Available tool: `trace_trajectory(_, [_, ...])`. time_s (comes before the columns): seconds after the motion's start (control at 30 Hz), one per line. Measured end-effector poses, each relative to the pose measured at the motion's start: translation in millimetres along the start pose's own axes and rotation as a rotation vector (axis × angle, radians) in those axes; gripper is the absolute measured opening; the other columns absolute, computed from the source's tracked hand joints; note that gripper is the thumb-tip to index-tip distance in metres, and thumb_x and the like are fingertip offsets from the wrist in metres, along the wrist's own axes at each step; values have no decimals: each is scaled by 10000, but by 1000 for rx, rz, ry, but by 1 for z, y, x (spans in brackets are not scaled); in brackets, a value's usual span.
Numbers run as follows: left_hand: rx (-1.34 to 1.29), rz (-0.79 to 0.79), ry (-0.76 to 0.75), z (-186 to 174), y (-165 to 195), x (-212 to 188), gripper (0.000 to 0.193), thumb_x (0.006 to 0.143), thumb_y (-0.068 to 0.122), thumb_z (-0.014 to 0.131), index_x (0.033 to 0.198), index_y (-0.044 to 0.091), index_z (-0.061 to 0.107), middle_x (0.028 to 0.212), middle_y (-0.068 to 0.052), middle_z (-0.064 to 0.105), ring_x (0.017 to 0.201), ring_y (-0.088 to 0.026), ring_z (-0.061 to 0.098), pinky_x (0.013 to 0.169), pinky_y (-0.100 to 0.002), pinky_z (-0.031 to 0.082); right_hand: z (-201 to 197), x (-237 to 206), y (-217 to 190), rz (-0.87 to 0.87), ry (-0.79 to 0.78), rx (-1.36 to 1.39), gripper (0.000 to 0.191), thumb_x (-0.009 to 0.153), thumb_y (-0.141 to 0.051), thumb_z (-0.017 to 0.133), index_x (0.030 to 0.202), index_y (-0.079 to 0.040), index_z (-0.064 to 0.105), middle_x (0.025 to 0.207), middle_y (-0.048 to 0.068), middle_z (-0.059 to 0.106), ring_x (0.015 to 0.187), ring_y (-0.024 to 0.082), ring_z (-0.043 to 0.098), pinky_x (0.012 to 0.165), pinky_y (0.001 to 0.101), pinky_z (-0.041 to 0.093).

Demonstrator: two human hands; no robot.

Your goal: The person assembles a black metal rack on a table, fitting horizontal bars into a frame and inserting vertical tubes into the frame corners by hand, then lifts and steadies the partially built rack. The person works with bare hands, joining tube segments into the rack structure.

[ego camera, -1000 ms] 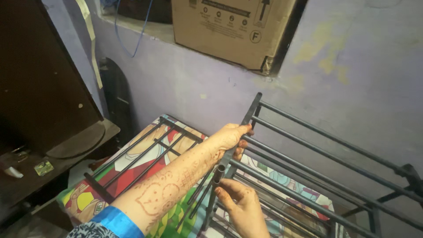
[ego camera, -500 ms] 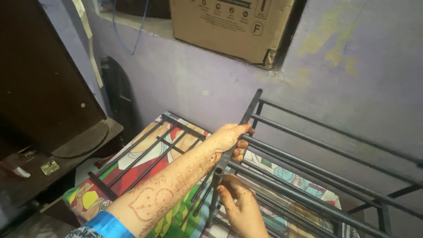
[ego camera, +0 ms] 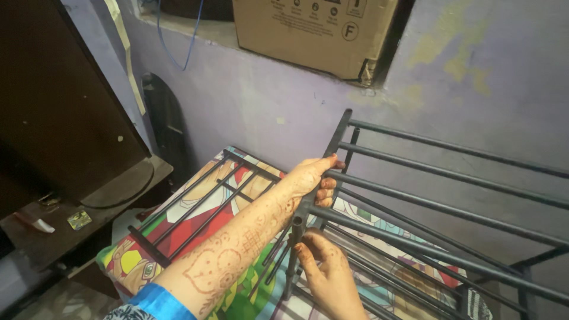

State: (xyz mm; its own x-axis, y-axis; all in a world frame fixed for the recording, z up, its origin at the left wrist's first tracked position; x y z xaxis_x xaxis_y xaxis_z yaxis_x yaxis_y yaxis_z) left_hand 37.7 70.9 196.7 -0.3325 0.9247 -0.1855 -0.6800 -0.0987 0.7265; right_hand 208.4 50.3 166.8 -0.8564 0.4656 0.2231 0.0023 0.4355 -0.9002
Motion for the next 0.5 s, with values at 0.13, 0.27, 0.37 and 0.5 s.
trace_trajectory(0.13, [1, -8, -13, 2, 3, -2, 297, 1049, 365, 560, 1147, 85, 565, 558, 23, 384, 402, -110, 358, 407, -296, 303, 1, -2, -4, 29, -13, 20, 291, 939, -266, 665, 1096, -25, 710, 890, 61, 744, 784, 150, 662, 713, 299, 546])
trace_trajectory(0.27, [-21, -43, -46, 4, 5, -7, 308, 1054, 384, 538, 1164, 98, 566, 555, 40, 376, 396, -92, 341, 397, -274, 292, 6, -2, -5, -29, 5, 68, 276, 956, -245, 631, 1103, -17, 682, 902, 53, 749, 804, 129, 697, 732, 283, 561])
trace_trajectory(0.37, [-45, -42, -92, 5, 5, -8, 322, 1042, 391, 532, 1159, 94, 572, 532, 47, 364, 376, -91, 326, 383, -273, 288, 8, -4, -2, -59, 51, 147, 273, 968, -231, 649, 1103, 4, 682, 926, 72, 729, 837, 145, 676, 754, 293, 561])
trace_trajectory(0.5, [-74, -36, -29, 1, -1, -7, 318, 1058, 376, 548, 1180, 83, 576, 542, 52, 367, 383, -84, 322, 391, -269, 293, 8, -8, 1, -73, 49, 198, 283, 964, -234, 648, 1118, 1, 684, 971, 72, 757, 886, 146, 719, 783, 288, 572])
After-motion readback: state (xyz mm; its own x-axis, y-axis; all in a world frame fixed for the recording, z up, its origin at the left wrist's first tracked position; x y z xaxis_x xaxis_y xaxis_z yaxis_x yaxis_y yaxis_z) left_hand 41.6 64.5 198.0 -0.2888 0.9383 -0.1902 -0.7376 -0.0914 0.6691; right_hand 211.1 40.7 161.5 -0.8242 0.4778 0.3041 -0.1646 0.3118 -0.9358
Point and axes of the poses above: each hand's wrist, its own x-axis towards the middle knuckle, its own z-axis out of the palm, y = z × x, the point moved 4 cm from there along x, towards the middle knuckle
